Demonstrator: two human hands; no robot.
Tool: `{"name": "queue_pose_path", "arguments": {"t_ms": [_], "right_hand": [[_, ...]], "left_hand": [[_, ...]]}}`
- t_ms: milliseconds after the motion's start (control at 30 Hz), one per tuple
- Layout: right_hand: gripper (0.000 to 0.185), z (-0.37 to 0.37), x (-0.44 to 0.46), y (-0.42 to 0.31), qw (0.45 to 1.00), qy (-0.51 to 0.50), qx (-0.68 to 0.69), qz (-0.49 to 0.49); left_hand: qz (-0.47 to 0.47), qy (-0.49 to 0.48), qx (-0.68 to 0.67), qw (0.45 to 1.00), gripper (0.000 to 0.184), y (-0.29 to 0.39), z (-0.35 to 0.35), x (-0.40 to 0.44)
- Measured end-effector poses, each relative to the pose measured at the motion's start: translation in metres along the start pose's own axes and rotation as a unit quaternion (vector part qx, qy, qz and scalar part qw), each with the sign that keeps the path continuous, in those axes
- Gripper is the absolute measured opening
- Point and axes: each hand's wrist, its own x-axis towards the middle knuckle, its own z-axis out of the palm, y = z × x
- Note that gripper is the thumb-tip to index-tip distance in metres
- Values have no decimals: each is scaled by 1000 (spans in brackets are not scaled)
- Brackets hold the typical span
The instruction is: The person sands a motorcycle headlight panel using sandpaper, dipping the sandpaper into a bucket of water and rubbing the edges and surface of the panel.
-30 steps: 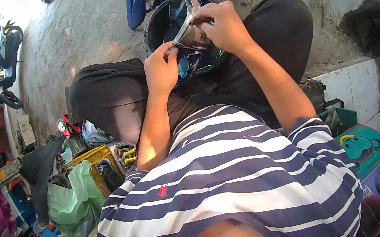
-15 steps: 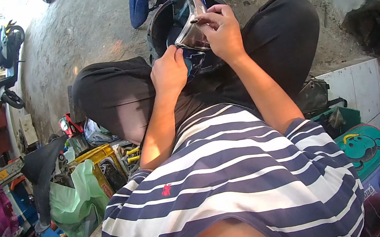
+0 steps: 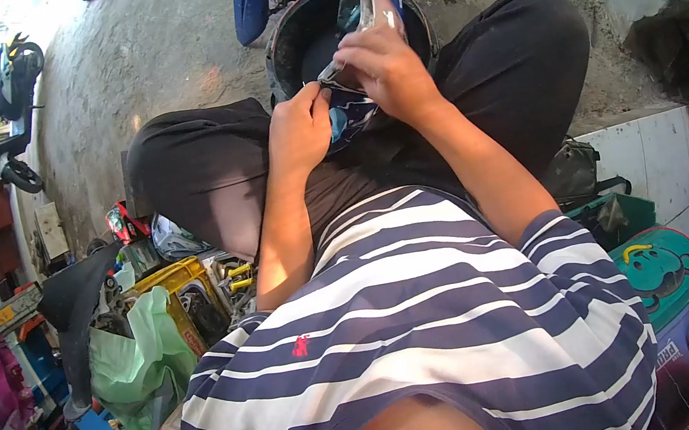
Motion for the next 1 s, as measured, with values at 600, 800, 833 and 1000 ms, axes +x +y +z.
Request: {"name": "queue_pose_path", "arguments": {"t_ms": [600,800,833,1000], "right_hand": [[29,15,-11,-8,997,4,16,72],[37,10,-6,0,991,59,1,122],[40,11,-6,-5,994,50,-5,101],[33,10,-9,-4,993,41,5,110]], "left_hand": [[-134,-21,105,985,33,17,-1,4],[-88,21,95,991,30,13,5,1],[-92,16,95,991,30,12,6,1],[-105,17,91,990,30,18,3,-1]]}}
